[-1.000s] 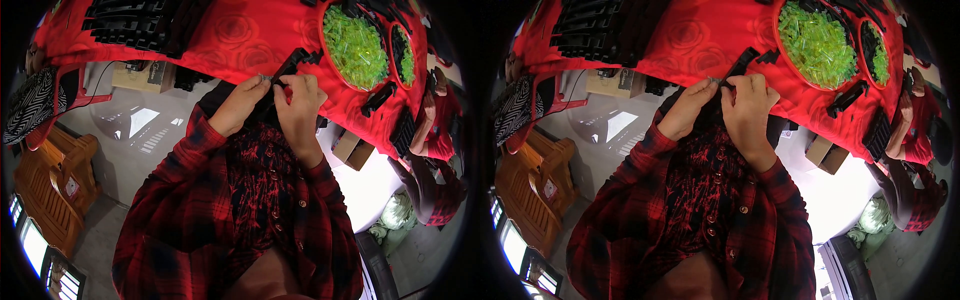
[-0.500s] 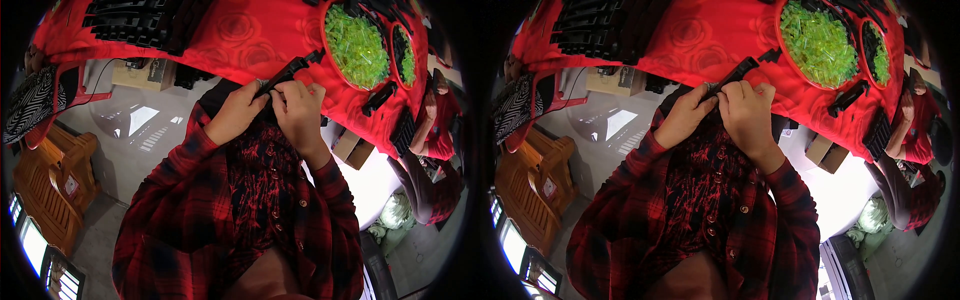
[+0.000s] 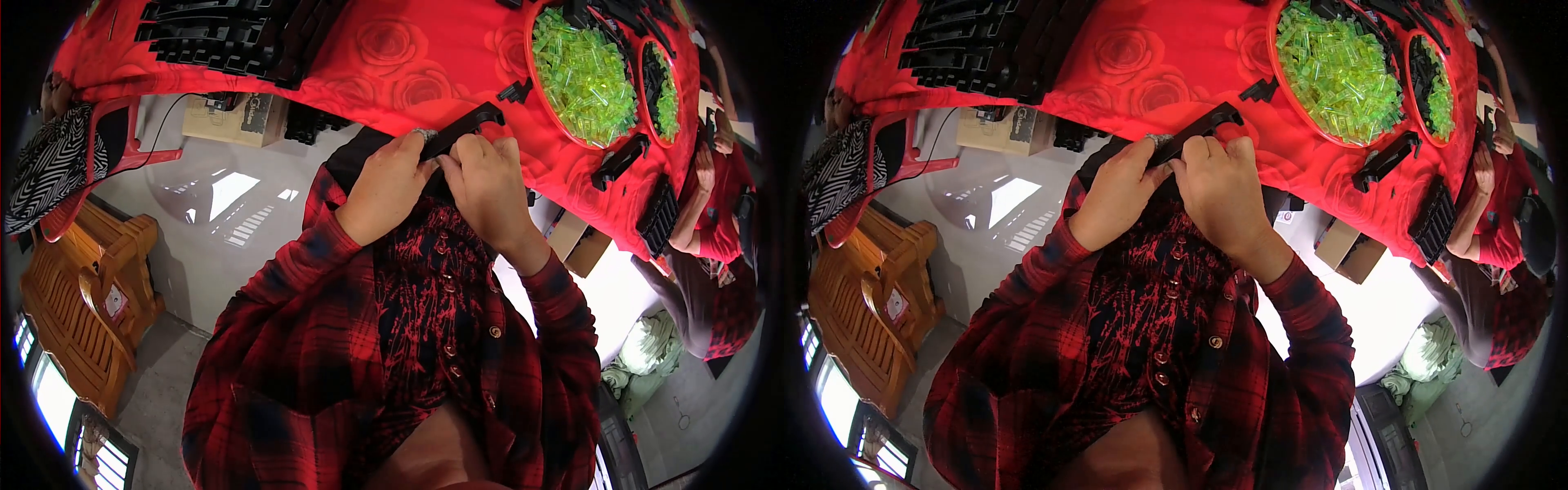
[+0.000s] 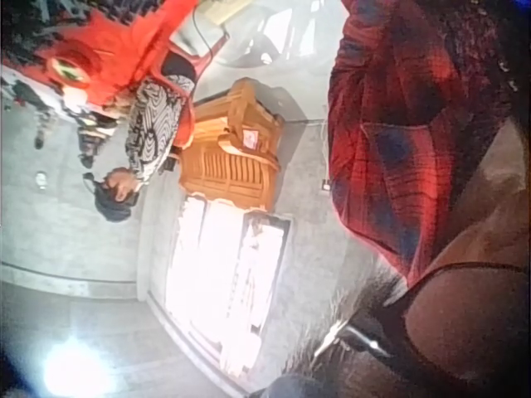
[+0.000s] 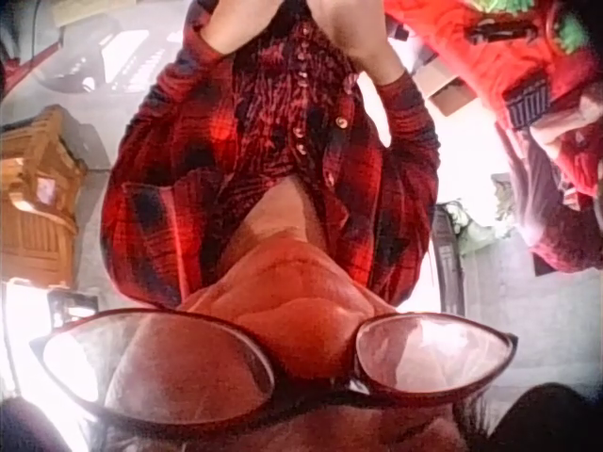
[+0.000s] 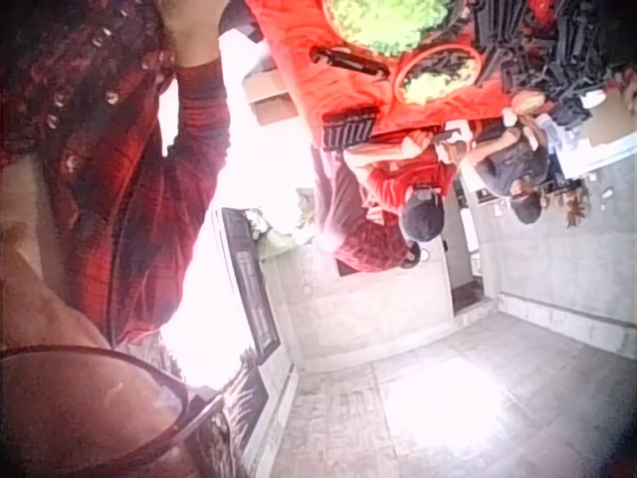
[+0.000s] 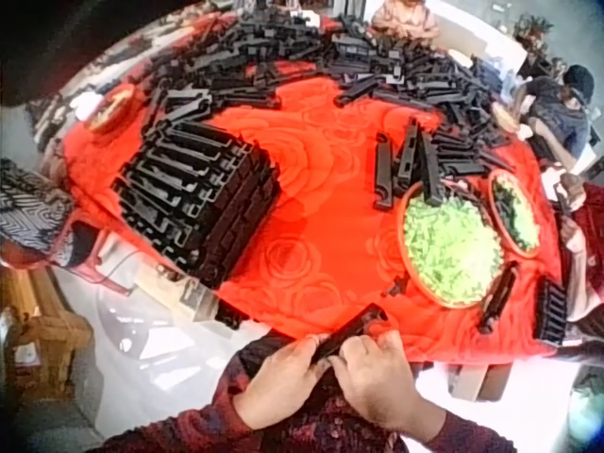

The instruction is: The person assembles plastic components by inserting green rods and internal parts into black plastic housings and snapping pieces together by hand.

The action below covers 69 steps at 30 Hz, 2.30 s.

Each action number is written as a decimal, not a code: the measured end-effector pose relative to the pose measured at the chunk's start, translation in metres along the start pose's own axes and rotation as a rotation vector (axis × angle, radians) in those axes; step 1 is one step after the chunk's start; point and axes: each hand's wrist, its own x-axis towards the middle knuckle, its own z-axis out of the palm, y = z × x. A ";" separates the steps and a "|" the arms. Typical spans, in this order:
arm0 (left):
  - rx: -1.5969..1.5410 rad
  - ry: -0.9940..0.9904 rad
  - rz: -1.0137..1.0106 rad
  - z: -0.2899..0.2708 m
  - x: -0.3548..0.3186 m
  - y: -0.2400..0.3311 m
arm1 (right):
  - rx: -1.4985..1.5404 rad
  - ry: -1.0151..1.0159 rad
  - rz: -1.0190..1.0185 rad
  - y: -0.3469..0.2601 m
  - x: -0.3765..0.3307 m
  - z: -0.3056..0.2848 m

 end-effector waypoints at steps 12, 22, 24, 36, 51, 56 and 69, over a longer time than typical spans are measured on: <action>-0.136 0.015 0.107 0.010 -0.008 0.000 | 0.084 -0.099 -0.034 0.009 -0.010 -0.019; -0.044 0.002 0.049 0.012 -0.010 -0.004 | 0.058 -0.015 0.004 0.004 -0.018 -0.001; -0.035 -0.005 0.034 0.013 -0.010 -0.005 | 0.021 -0.014 -0.011 -0.001 -0.015 -0.002; -0.031 0.054 0.021 0.016 -0.007 -0.008 | -0.085 -0.016 0.078 -0.006 -0.013 0.007; 0.010 0.118 0.088 0.019 -0.009 -0.016 | -0.186 0.091 0.048 -0.012 -0.012 0.013; 0.060 0.161 0.093 0.017 -0.006 -0.024 | -0.059 0.058 0.096 -0.020 -0.011 0.009; -0.559 0.036 -0.286 0.013 -0.005 -0.010 | 0.421 0.325 0.465 -0.001 0.001 0.005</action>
